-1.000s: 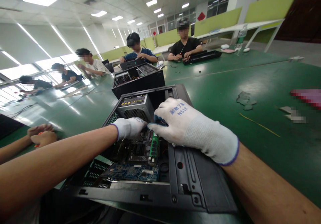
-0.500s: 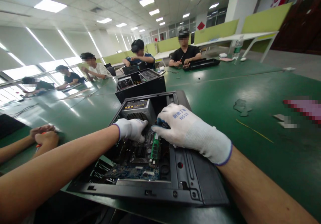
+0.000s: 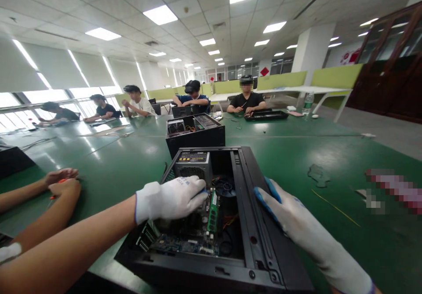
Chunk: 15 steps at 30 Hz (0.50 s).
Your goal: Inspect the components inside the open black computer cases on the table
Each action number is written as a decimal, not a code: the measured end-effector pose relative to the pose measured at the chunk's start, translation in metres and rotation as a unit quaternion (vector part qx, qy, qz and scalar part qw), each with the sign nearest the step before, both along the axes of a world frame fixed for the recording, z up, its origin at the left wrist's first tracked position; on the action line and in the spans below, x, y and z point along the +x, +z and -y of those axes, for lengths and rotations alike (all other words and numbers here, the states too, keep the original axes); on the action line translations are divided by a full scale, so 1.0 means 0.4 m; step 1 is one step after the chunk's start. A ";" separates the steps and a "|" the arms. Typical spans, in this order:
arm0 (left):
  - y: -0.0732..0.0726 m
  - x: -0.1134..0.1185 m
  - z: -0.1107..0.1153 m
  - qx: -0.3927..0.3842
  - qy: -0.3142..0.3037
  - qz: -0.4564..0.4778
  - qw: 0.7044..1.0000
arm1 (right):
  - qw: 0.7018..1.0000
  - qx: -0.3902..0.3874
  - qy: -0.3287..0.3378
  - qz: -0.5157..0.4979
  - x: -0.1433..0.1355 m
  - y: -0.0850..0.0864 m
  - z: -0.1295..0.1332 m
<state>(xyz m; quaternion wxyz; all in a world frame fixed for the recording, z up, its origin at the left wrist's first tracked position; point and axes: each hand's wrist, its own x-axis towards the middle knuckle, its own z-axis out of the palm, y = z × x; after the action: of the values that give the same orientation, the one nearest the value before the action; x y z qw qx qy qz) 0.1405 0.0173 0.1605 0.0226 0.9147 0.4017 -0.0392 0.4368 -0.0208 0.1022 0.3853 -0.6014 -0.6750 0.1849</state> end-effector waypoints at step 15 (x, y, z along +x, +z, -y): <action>-0.001 -0.114 0.228 -0.017 0.086 0.060 0.994 | 0.991 -0.002 0.131 -0.019 -0.329 0.034 -0.112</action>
<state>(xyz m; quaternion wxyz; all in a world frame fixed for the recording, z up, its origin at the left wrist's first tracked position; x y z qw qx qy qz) 0.0950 -0.0740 0.1600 0.0655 0.8769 0.4760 0.0115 0.3052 0.0241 0.1159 0.3695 -0.5047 -0.7402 0.2467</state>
